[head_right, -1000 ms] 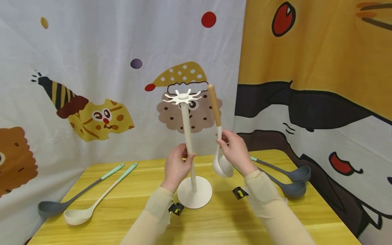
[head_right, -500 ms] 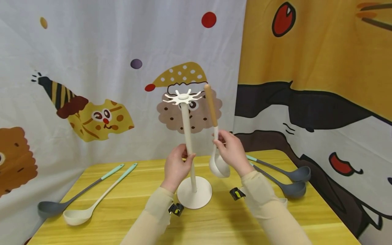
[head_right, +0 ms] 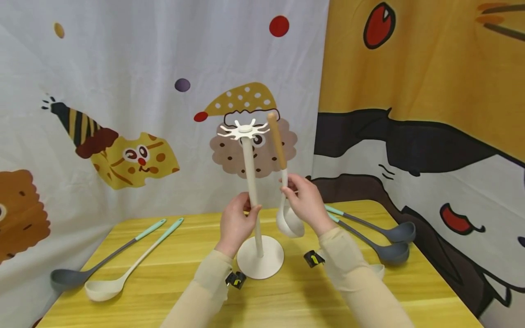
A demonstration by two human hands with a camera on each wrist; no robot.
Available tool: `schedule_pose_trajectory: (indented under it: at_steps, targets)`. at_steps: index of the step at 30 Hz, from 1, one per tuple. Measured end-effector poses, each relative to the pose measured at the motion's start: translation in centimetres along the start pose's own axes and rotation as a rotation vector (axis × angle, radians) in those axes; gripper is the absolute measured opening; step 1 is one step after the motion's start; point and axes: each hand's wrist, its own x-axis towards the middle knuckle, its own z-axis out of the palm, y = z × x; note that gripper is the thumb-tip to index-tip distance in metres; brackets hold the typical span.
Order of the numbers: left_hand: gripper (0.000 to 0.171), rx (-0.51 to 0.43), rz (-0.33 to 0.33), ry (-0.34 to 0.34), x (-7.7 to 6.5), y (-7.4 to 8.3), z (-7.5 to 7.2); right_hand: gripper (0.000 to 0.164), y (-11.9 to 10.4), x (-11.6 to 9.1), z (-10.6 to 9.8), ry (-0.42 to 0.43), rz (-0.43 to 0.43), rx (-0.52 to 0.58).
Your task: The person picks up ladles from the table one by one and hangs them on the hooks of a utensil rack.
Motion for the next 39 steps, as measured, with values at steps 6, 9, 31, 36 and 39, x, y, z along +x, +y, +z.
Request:
schedule_pose_trajectory:
  at_steps: [6, 9, 31, 36, 39]
  targets:
    - [0.015, 0.010, 0.010, 0.004, 0.0, 0.0, 0.0, 0.019, -0.2, 0.1, 0.2, -0.004, 0.001, 0.009]
    - [0.015, 0.012, 0.008, 0.004, 0.0, 0.0, 0.0, 0.020, -0.2, 0.1, 0.4, -0.008, 0.003, 0.014]
    - [0.016, 0.011, -0.003, -0.004, 0.1, 0.1, 0.0, 0.021, -0.3, -0.1, 1.1, -0.046, -0.033, 0.055]
    - [0.016, 0.011, -0.001, -0.002, 0.0, 0.2, -0.1, 0.021, -0.4, -0.1, 1.2, -0.054, -0.042, 0.055]
    - [0.016, 0.009, -0.005, -0.002, 0.0, 0.2, -0.1, 0.021, -0.4, -0.2, 1.2, -0.061, -0.054, 0.058]
